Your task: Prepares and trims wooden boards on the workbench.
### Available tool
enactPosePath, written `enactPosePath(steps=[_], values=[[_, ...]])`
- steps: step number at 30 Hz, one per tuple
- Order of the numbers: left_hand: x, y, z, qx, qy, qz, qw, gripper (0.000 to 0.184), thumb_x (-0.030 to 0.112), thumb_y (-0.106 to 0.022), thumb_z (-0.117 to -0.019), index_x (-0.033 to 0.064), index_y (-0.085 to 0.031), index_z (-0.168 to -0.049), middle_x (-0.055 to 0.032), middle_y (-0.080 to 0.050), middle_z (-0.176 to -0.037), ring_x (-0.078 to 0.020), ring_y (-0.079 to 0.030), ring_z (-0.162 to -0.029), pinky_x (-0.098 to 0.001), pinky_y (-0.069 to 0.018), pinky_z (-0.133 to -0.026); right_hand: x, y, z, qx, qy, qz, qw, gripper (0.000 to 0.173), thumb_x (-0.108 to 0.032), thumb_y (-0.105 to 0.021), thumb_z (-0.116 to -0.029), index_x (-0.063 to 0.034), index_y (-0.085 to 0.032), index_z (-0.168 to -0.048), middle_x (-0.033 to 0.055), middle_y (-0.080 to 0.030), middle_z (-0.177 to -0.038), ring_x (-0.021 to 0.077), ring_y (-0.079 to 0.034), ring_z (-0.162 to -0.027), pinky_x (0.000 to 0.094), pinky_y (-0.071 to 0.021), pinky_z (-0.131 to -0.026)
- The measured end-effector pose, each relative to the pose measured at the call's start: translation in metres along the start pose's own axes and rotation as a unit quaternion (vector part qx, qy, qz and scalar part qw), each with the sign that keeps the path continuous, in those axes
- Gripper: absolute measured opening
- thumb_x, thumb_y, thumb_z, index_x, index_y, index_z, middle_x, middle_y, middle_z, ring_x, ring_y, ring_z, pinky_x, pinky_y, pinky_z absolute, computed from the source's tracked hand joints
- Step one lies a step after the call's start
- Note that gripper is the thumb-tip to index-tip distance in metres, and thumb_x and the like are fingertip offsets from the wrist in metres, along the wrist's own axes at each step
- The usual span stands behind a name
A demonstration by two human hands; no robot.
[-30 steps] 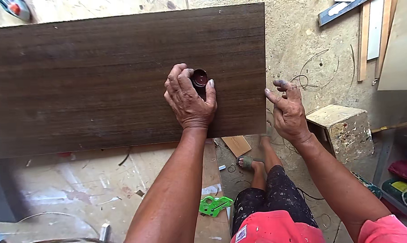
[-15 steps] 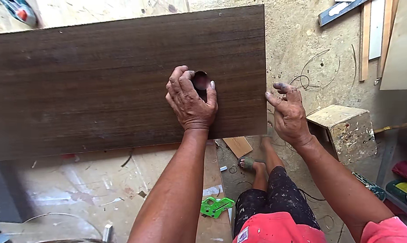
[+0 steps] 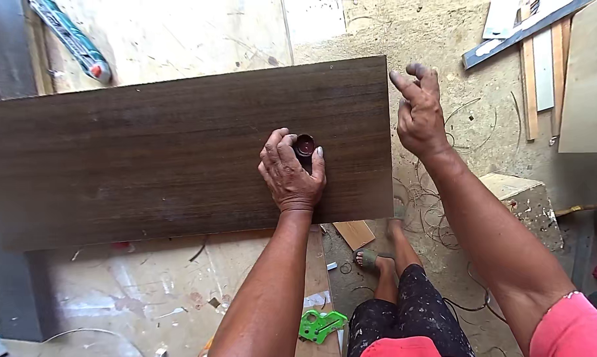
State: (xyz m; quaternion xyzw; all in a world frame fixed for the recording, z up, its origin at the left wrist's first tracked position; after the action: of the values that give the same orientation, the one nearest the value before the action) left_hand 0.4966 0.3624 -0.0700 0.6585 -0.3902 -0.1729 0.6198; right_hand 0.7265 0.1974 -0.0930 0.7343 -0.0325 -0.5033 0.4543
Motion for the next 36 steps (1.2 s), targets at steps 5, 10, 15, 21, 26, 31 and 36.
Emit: enactPosePath(steps=[5, 10, 15, 21, 26, 31, 36], values=[[-0.001, -0.001, 0.001, -0.004, 0.002, 0.005, 1.0, 0.053, 0.053, -0.056, -0.0957, 0.0125, -0.059, -0.13, -0.0088, -0.053, -0.149, -0.0274, -0.047, -0.139, -0.0496, -0.0354, -0.11, 0.007, -0.004, -0.034, -0.028, -0.031, 0.009, 0.999, 0.056, -0.005, -0.047, -0.0913, -0.0204, -0.063, -0.142, 0.0156, -0.047, -0.151, 0.0307, -0.049, -0.135, 0.0436, -0.0438, -0.11], [-0.001, 0.0, 0.001, -0.006, 0.004, 0.004, 1.0, 0.052, 0.053, -0.056, -0.0952, 0.0133, -0.06, -0.13, -0.009, -0.054, -0.149, -0.0278, -0.047, -0.139, -0.0495, -0.036, -0.109, 0.005, -0.003, -0.038, -0.038, -0.017, 0.023, 0.999, 0.056, -0.006, -0.047, -0.0906, -0.0222, -0.065, -0.141, 0.0144, -0.048, -0.151, 0.0307, -0.048, -0.135, 0.0441, -0.0423, -0.11], [-0.002, -0.001, 0.001, -0.005, 0.004, 0.0, 1.0, 0.052, 0.053, -0.056, -0.0953, 0.0136, -0.059, -0.129, -0.0083, -0.053, -0.149, -0.0275, -0.047, -0.139, -0.0494, -0.0348, -0.11, 0.0, 0.003, -0.02, -0.04, 0.029, 0.041, 0.998, 0.053, -0.005, -0.047, -0.0912, -0.0234, -0.069, -0.136, 0.0142, -0.05, -0.149, 0.0296, -0.051, -0.131, 0.0442, -0.0439, -0.108], [-0.001, 0.0, 0.001, 0.003, -0.005, -0.002, 1.0, 0.051, 0.052, -0.055, -0.0957, 0.0133, -0.06, -0.129, -0.0088, -0.054, -0.148, -0.0273, -0.048, -0.138, -0.0484, -0.0357, -0.109, -0.009, 0.007, 0.022, -0.046, 0.06, 0.053, 0.996, 0.049, -0.005, -0.048, -0.0935, -0.0222, -0.07, -0.134, 0.0153, -0.052, -0.149, 0.0335, -0.05, -0.134, 0.0491, -0.0412, -0.111], [-0.001, 0.0, 0.001, 0.003, -0.005, -0.004, 1.0, 0.053, 0.053, -0.055, -0.0954, 0.013, -0.06, -0.129, -0.0086, -0.053, -0.149, -0.0275, -0.048, -0.138, -0.0488, -0.0361, -0.109, -0.014, 0.01, 0.061, -0.046, 0.075, 0.051, 0.995, 0.048, -0.004, -0.048, -0.0935, -0.0223, -0.072, -0.131, 0.0163, -0.053, -0.149, 0.0349, -0.048, -0.136, 0.0509, -0.0415, -0.11], [0.0, 0.002, 0.0, -0.001, -0.005, -0.001, 1.0, 0.052, 0.052, -0.056, -0.0957, 0.0124, -0.06, -0.129, -0.0095, -0.054, -0.148, -0.0282, -0.048, -0.137, -0.0491, -0.0368, -0.107, -0.019, 0.013, 0.1, -0.047, 0.082, 0.032, 0.995, 0.046, -0.004, -0.049, -0.0934, -0.0205, -0.074, -0.128, 0.0182, -0.054, -0.147, 0.0359, -0.049, -0.136, 0.0515, -0.0415, -0.11], [0.0, 0.001, 0.0, -0.001, -0.002, 0.0, 1.0, 0.053, 0.053, -0.056, -0.0953, 0.013, -0.06, -0.129, -0.0086, -0.053, -0.149, -0.028, -0.048, -0.137, -0.0486, -0.0368, -0.107, -0.024, 0.013, 0.136, -0.069, 0.079, 0.02, 0.994, 0.045, -0.002, -0.049, -0.0937, -0.0165, -0.073, -0.13, 0.0196, -0.053, -0.147, 0.0362, -0.047, -0.138, 0.0527, -0.04, -0.113]])
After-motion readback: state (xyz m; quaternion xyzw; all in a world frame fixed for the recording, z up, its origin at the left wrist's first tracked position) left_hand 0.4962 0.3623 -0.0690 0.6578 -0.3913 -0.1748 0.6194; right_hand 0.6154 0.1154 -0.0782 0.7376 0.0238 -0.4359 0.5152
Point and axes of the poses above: each hand's wrist, its own z-axis away from the middle knuckle, its own y-axis out of the back of the hand, x = y × z, the point moved 8 cm from there along -z, towards the middle knuckle
